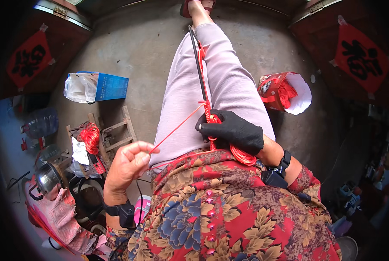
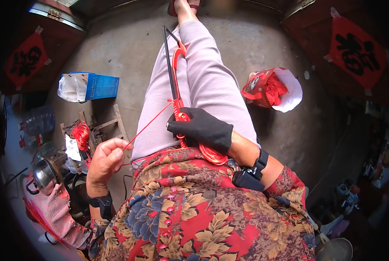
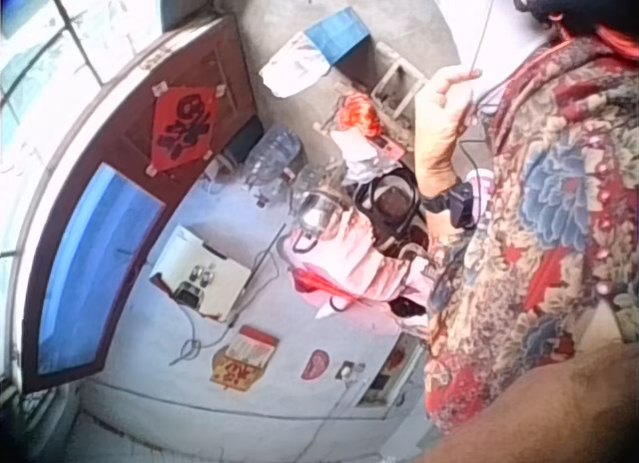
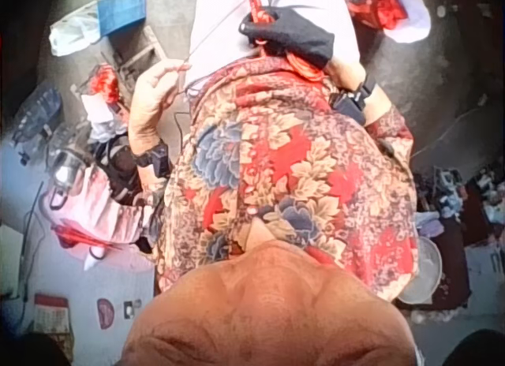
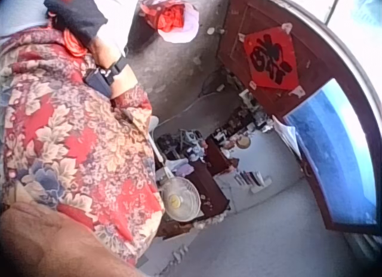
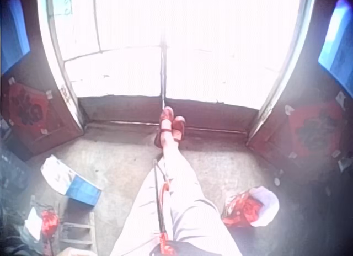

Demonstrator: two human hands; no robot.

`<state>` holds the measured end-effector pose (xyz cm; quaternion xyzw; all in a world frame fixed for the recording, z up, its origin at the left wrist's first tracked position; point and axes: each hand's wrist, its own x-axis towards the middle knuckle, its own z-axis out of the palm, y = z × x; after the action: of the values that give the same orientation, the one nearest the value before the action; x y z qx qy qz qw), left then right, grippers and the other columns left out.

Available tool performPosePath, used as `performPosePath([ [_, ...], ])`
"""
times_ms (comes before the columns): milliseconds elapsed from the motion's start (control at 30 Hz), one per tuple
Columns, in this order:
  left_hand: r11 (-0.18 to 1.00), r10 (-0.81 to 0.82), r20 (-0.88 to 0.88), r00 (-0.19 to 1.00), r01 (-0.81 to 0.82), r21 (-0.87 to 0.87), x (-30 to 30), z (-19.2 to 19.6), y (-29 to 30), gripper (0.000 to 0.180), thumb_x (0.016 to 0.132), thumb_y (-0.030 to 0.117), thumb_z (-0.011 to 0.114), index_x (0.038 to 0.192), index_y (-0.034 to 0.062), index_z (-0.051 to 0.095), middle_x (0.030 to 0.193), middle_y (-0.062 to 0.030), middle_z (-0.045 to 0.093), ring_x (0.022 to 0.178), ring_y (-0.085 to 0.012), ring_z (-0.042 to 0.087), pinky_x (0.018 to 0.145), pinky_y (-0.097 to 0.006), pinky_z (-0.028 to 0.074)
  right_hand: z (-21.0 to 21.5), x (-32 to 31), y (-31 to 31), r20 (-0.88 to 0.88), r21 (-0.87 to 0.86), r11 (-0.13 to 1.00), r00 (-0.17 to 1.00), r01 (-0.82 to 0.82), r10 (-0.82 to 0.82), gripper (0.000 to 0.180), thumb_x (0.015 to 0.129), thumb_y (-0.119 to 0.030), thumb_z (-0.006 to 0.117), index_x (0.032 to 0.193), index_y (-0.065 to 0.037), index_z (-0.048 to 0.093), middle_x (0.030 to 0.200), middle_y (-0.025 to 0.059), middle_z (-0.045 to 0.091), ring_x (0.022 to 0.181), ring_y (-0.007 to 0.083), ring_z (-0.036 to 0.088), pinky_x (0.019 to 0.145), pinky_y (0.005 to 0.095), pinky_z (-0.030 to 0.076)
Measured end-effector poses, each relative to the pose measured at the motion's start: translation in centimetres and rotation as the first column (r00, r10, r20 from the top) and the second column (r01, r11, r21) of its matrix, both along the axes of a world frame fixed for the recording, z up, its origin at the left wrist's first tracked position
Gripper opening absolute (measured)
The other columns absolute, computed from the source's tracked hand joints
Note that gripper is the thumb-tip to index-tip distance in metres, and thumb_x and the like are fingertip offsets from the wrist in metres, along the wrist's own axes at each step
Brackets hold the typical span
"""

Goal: The person is weaving or braiding red decorative cord around a central rod.

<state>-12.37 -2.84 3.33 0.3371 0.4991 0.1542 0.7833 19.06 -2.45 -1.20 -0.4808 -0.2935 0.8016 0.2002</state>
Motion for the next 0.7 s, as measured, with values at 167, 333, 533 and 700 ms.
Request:
performPosePath([
  [167,0.998,-0.059,-0.068,0.996,0.060,0.015,-3.0,0.8,-1.6,0.026,0.095,0.020,0.065,0.104,-0.0033,0.069,0.063,0.0060,0.050,0.050,-0.0013,0.037,0.046,-0.019,0.025,0.4,-0.1,0.2,0.015,-0.008,1.000,1.000,0.004,-0.004,0.027,0.091,-0.031,0.069,0.094,-0.006,0.061,0.081,0.0007,0.061,0.069,0.0075,0.055,0.063,0.0244,0.047],
  [333,0.968,-0.077,0.130,0.989,0.043,0.247,-3.4,1.9,-3.2,0.022,0.084,0.018,0.070,0.079,-0.0036,0.073,0.057,-0.0036,0.062,0.046,-0.0078,0.048,0.045,-0.025,0.033,0.3,-0.1,-0.3,0.009,-0.006,1.000,1.000,-0.027,0.028,0.023,0.090,-0.029,0.067,0.095,-0.008,0.061,0.081,-0.0013,0.059,0.072,0.0069,0.054,0.063,0.0236,0.046],
  [533,0.966,-0.030,0.631,0.775,-0.141,0.218,0.1,1.4,-1.9,0.019,0.082,0.009,0.073,0.071,-0.0064,0.071,0.050,-0.0118,0.058,0.033,-0.0180,0.044,0.034,-0.029,0.030,0.2,1.0,-0.8,0.064,-0.016,0.998,0.996,0.055,-0.054,0.026,0.094,-0.031,0.065,0.098,-0.005,0.062,0.081,0.0018,0.063,0.068,0.0072,0.056,0.060,0.0240,0.047],
  [700,0.904,0.086,0.746,0.660,-0.367,0.220,4.6,0.3,4.1,0.021,0.095,0.017,0.063,0.113,0.0057,0.065,0.148,-0.0351,0.033,0.132,-0.0502,0.043,0.069,-0.040,0.063,1.6,4.5,0.9,0.575,0.655,0.749,0.707,-0.096,-0.412,0.022,0.097,-0.024,0.056,0.100,-0.005,0.067,0.087,0.0118,0.070,0.080,0.0255,0.069,0.070,0.0341,0.052],
])
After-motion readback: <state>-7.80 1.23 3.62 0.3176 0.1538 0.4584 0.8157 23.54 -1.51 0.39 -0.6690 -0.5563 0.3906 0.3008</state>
